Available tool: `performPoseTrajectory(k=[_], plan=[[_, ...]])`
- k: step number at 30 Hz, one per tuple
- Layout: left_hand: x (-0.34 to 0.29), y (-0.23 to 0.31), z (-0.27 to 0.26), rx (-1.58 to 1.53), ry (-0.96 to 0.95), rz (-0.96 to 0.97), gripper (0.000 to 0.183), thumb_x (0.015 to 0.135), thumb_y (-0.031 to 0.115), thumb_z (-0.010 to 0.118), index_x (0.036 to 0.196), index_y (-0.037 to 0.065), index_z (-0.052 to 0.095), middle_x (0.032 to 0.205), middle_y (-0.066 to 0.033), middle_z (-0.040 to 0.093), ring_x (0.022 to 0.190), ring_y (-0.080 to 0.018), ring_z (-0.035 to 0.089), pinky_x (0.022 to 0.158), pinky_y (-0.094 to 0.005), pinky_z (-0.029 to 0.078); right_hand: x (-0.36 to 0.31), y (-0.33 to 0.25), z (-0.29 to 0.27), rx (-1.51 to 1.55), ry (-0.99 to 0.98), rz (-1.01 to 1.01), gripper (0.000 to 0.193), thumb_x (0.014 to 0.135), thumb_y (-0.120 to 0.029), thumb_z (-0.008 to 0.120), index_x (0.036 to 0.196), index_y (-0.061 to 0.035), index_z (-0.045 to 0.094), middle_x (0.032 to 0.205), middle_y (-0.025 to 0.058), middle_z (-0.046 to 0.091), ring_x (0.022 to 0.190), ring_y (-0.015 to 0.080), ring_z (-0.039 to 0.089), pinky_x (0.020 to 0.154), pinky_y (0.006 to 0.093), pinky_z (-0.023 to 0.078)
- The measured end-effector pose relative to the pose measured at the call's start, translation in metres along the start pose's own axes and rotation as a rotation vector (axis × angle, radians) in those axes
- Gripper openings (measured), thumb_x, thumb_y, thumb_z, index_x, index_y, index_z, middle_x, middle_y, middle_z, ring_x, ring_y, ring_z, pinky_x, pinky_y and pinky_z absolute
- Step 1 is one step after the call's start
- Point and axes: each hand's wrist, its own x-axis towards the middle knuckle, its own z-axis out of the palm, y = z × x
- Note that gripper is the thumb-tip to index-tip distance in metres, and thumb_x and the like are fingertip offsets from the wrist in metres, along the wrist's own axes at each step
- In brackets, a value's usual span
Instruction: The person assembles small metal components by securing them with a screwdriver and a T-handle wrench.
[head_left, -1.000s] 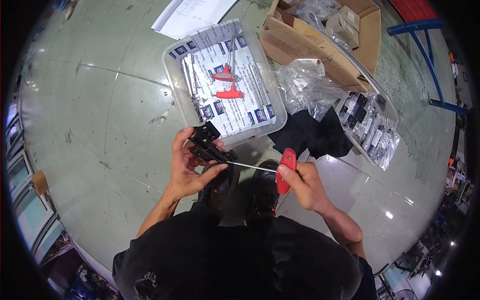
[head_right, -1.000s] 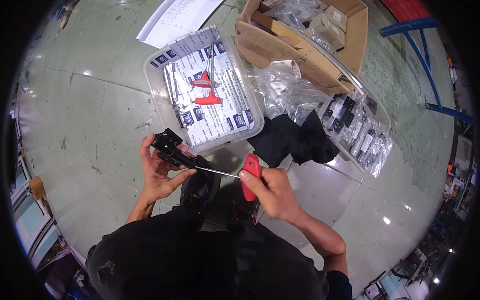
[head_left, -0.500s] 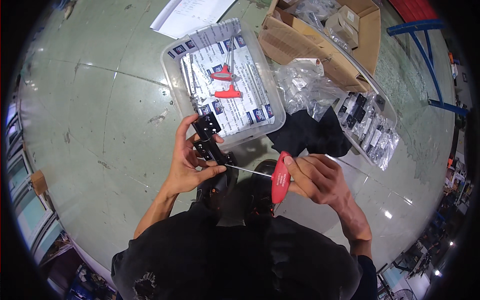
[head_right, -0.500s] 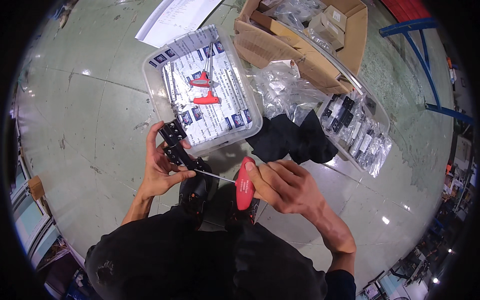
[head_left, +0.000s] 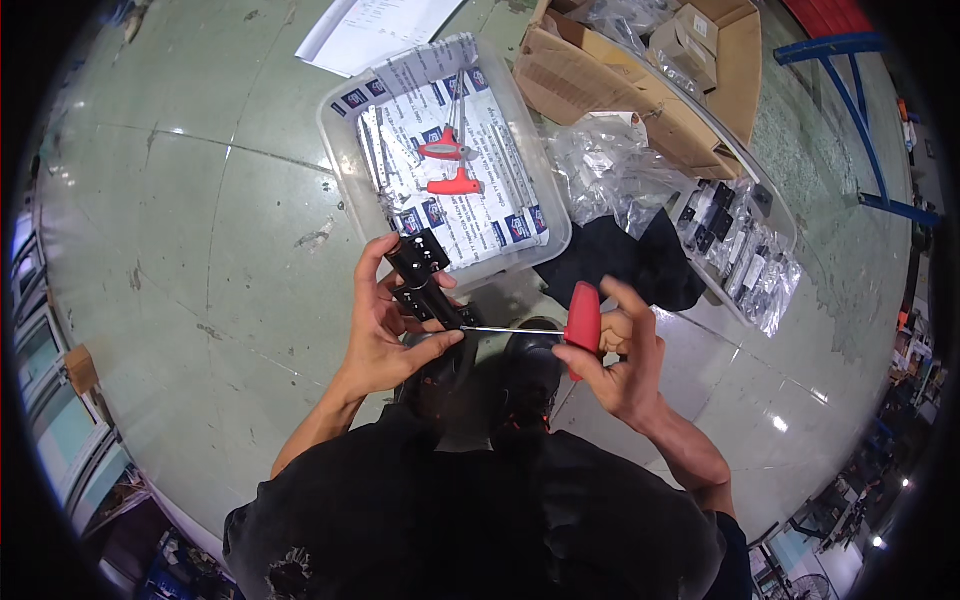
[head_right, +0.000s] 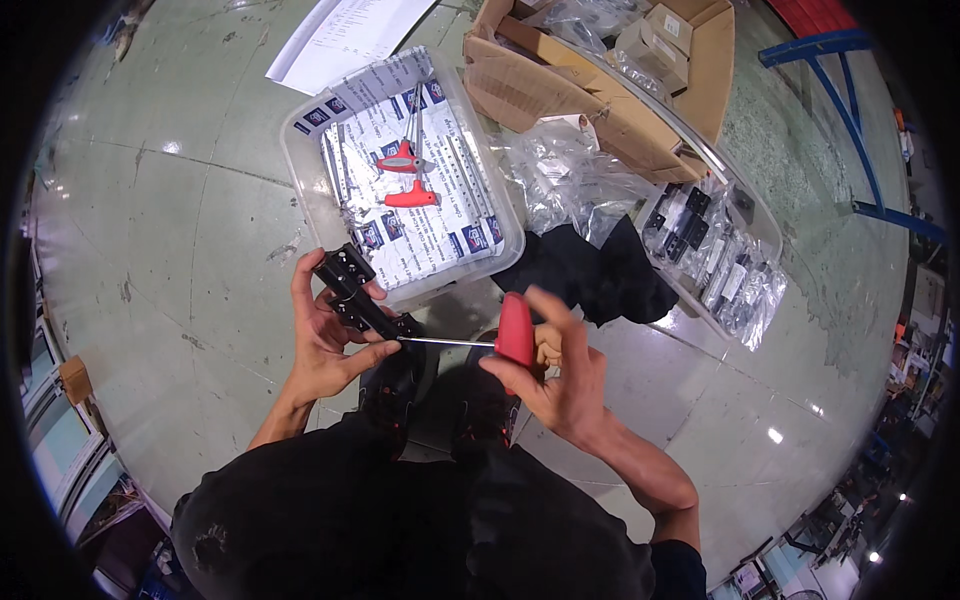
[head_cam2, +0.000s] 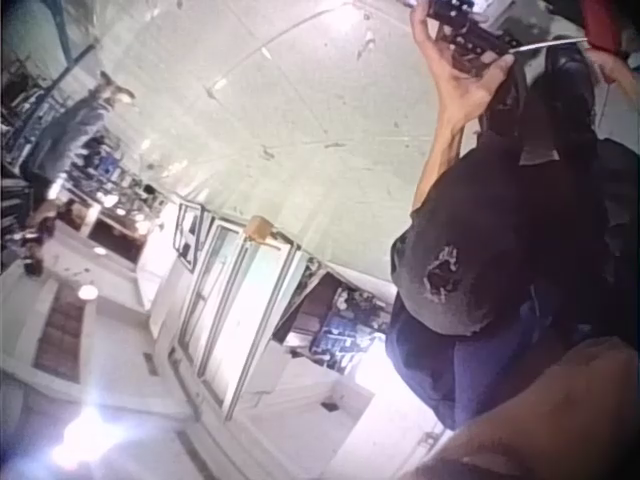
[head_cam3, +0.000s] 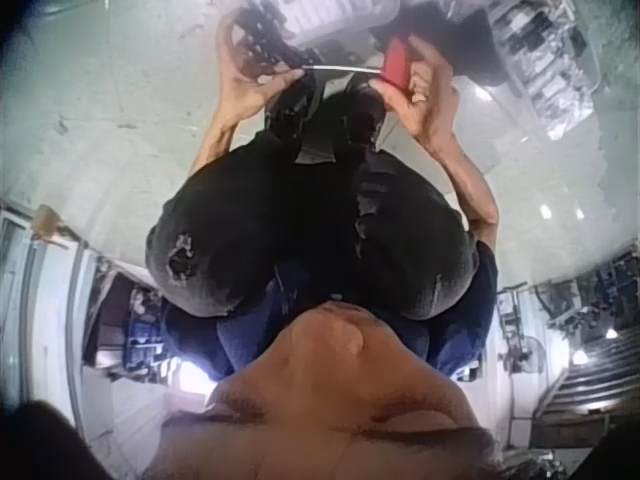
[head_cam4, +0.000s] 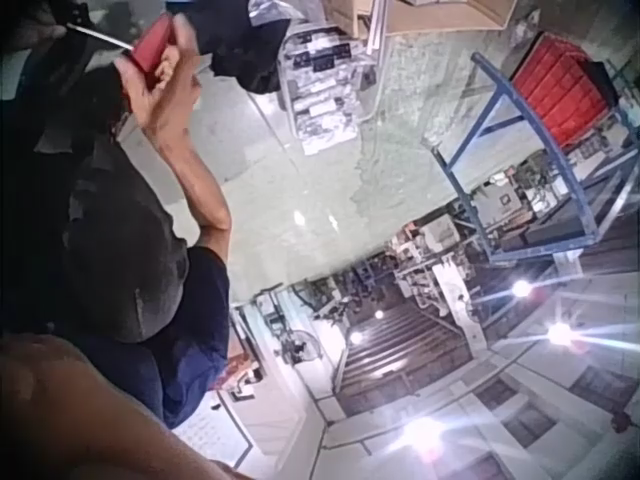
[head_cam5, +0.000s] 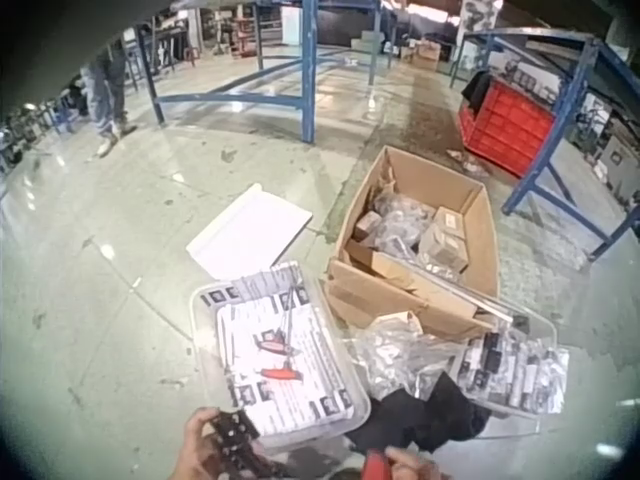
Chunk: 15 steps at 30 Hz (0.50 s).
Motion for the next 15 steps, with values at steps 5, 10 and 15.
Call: performPoseTrajectory(k=[5,10,15], plan=[[-0.002,0.0,0.0,0.052,0.005,-0.046,0.104,0.071,-0.02,0.068,0.146,0.02,0.009,0.119,-0.0171,0.053,0.102,-0.0245,0.064,0.08,-0.0351,0.06,0.01,0.0,-0.034,-0.235,-0.256,-0.398,0.044,0.079,0.006,0.063,0.123,0.0029,0.056,0.108,0.0208,0.067,0.078,0.0257,0.071,0.066,0.0317,0.057],[-0.001,0.001,-0.002,0.021,0.02,-0.046,0.114,0.068,-0.021,0.07,0.148,0.023,0.001,0.118,-0.0171,0.051,0.1,-0.0265,0.065,0.077,-0.0345,0.061,0.023,-0.013,-0.038,-0.639,-0.285,-0.798,0.052,0.072,0.001,0.07,0.122,-0.0003,0.058,0.095,0.0099,0.066,0.087,0.0229,0.068,0.071,0.0312,0.058],[-0.003,0.0,-0.005,0.063,-0.004,-0.007,0.113,0.069,-0.021,0.07,0.148,0.023,0.002,0.118,-0.0171,0.052,0.101,-0.0279,0.064,0.078,-0.0357,0.06,0.019,-0.017,-0.038,-0.761,-0.294,-0.81,0.048,0.069,-0.006,0.073,0.115,-0.0013,0.063,0.081,0.0041,0.059,0.073,0.0187,0.062,0.058,0.0293,0.052]])
